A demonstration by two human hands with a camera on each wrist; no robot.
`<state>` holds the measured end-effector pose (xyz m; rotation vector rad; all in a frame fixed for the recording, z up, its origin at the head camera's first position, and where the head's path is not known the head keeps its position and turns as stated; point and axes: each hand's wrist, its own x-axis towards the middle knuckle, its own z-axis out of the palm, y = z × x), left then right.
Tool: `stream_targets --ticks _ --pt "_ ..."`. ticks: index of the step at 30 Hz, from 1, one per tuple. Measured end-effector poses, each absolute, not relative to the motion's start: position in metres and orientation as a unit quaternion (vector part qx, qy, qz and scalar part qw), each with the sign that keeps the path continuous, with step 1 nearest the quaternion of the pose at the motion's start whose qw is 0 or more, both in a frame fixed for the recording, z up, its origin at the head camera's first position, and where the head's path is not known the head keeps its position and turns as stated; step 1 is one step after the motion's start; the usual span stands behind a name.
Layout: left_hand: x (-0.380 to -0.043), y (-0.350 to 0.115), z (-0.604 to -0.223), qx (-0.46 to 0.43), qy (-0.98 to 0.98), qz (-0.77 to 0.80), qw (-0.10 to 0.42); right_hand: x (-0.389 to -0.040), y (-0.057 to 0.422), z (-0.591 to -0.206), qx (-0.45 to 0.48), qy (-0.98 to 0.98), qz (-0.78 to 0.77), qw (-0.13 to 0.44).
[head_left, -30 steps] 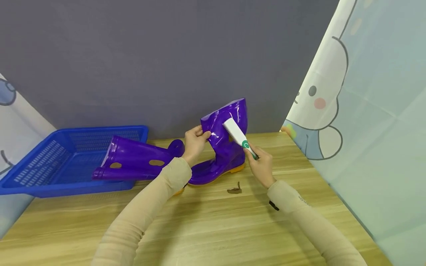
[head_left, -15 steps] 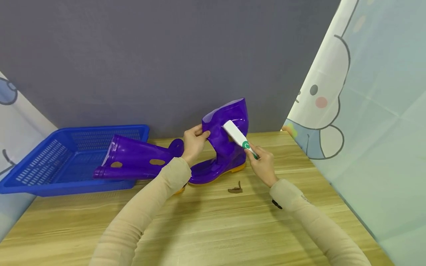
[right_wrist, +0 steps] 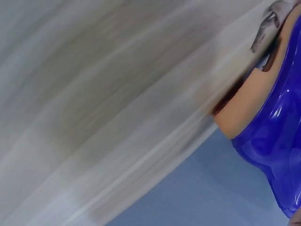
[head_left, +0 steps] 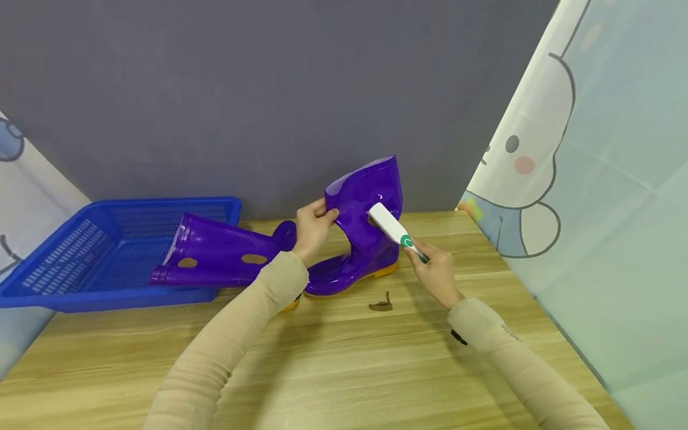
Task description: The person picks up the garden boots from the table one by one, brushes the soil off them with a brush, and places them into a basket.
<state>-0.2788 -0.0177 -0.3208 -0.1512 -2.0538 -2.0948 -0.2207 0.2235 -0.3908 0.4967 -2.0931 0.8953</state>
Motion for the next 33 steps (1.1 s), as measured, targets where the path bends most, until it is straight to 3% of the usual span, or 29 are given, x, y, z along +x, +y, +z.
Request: stream_targets --ticks 14,33 --pt "-0.275 -0.011 -0.312 -0.050 -0.732 -0.671 0.105 -0.227 0.211 -0.359 0.170 -0.819 0.376 0.400" --pt "-0.271 -0.012 -0.310 -0.059 -0.734 -0.669 0.099 -0.222 0.229 -0.375 0.151 -0.854 0.329 0.373"
